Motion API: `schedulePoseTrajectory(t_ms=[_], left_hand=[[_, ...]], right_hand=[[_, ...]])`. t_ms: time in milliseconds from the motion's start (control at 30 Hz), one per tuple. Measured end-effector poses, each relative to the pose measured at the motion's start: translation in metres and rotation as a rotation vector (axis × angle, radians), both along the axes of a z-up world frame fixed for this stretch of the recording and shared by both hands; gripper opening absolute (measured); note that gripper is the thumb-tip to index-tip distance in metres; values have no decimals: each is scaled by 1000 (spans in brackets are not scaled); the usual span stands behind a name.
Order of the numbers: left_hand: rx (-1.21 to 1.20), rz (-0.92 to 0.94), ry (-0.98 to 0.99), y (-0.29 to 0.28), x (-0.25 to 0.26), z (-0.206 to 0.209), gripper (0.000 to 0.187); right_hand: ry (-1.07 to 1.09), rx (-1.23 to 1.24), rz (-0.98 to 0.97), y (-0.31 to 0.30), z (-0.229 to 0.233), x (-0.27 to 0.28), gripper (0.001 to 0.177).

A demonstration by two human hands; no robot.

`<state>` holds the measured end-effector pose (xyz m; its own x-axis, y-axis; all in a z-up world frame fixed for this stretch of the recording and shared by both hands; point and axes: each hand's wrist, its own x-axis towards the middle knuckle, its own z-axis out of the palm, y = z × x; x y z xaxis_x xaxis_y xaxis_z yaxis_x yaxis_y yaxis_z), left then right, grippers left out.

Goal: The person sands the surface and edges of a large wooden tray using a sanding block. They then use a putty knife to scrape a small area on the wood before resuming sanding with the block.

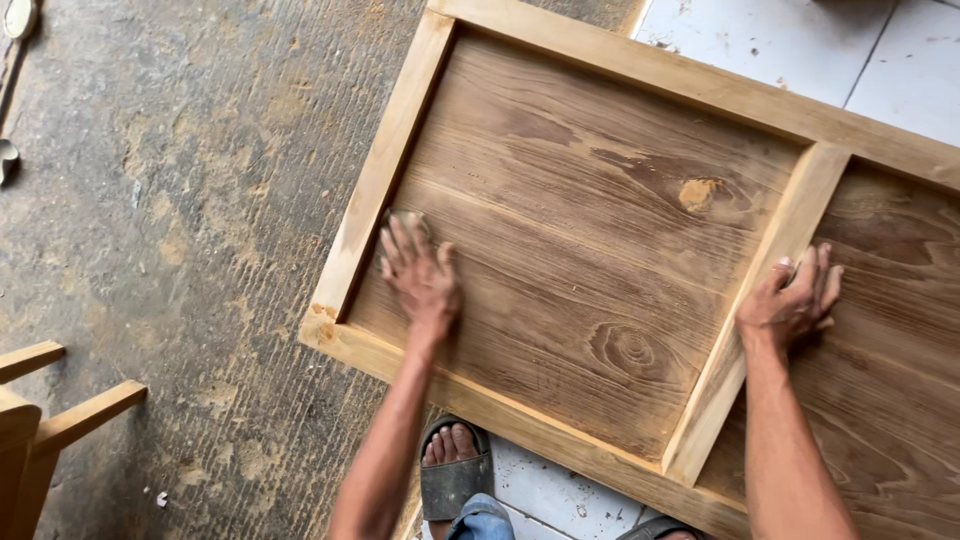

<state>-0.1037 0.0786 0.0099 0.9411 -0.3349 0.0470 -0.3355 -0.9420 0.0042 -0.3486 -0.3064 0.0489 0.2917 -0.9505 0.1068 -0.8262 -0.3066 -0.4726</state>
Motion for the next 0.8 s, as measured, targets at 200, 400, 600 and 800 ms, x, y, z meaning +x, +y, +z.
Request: schedulePoseTrajectory(t_ms=[200, 400, 600, 800], left_hand=[[-337, -602, 171, -97, -165, 77, 77], [-75, -427, -166, -29, -30, 26, 85], [-240, -342, 155, -69, -135, 7, 67], [-752, -737, 314, -79, -116, 80, 27]], right_hand=[[-41, -41, 23, -3, -9, -6, 52], [-33, 23, 30, -7, -13, -7, 56], [-34, -150, 44, -4, -14, -3, 44], [107, 255, 20, -1, 29, 5, 56]])
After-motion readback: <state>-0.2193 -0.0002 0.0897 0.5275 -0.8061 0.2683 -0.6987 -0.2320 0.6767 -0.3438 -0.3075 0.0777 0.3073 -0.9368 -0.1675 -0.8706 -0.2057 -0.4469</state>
